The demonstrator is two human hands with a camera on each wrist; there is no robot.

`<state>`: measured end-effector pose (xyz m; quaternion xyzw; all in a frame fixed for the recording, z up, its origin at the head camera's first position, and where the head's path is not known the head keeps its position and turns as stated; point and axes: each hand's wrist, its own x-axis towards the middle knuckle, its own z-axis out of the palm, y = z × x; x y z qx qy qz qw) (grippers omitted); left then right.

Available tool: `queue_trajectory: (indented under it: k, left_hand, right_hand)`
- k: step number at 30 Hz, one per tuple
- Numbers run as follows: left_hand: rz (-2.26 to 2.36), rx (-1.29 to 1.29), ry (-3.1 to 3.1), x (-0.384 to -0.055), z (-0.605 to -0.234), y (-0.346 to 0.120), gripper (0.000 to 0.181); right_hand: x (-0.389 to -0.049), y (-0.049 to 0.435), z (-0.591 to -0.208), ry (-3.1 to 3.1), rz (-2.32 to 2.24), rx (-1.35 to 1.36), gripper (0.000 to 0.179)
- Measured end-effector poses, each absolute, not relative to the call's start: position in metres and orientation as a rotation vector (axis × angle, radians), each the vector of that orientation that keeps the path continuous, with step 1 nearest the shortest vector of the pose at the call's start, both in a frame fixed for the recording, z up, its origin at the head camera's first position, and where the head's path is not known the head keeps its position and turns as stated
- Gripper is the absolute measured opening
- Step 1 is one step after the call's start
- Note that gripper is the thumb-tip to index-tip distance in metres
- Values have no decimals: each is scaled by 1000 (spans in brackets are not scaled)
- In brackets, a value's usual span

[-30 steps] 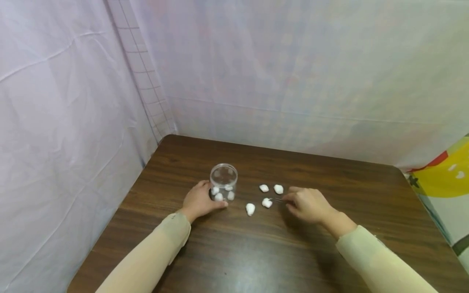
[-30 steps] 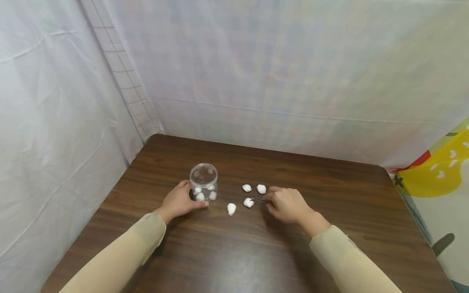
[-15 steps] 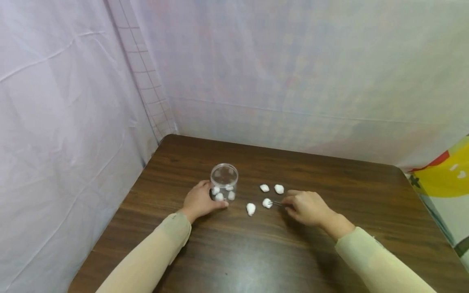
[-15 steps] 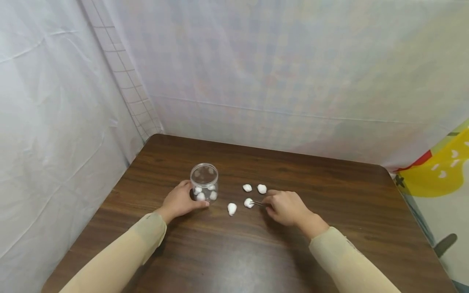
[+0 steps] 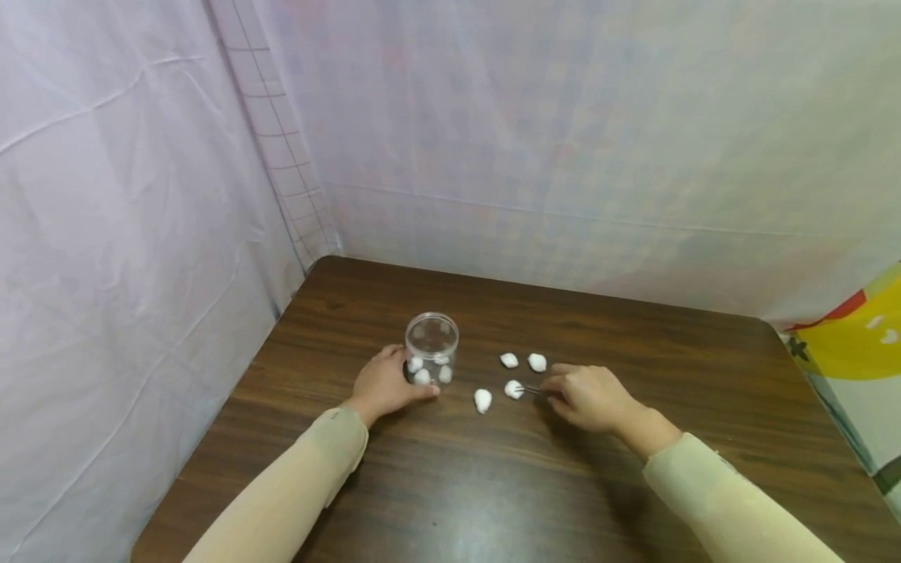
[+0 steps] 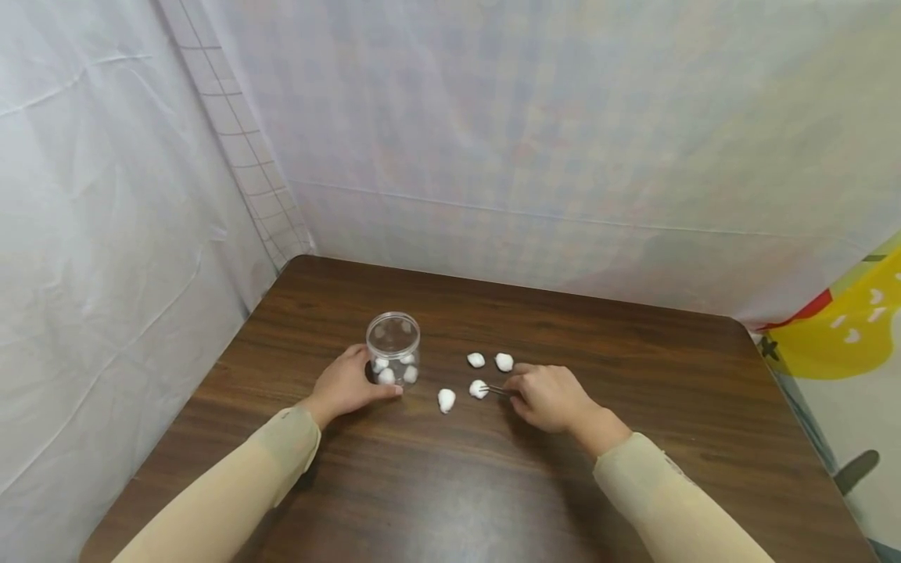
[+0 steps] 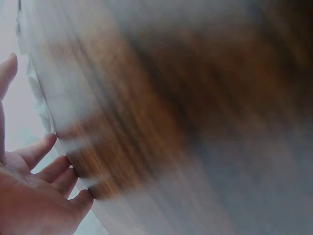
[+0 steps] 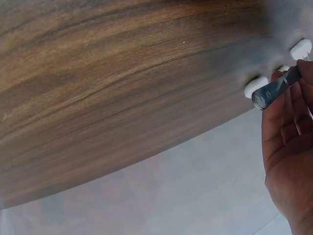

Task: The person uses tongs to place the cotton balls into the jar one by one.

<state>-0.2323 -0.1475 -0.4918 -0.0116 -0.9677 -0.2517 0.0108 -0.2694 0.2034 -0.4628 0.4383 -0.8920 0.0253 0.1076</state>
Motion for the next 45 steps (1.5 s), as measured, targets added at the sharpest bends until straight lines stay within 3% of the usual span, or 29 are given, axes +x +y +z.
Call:
queue_trajectory:
  k: [45]
  left_hand:
    - [-784,-31,-3008,-233,-493,-148,89]
  right_hand:
    - [-271,203,-464,-2581,85,1286,16]
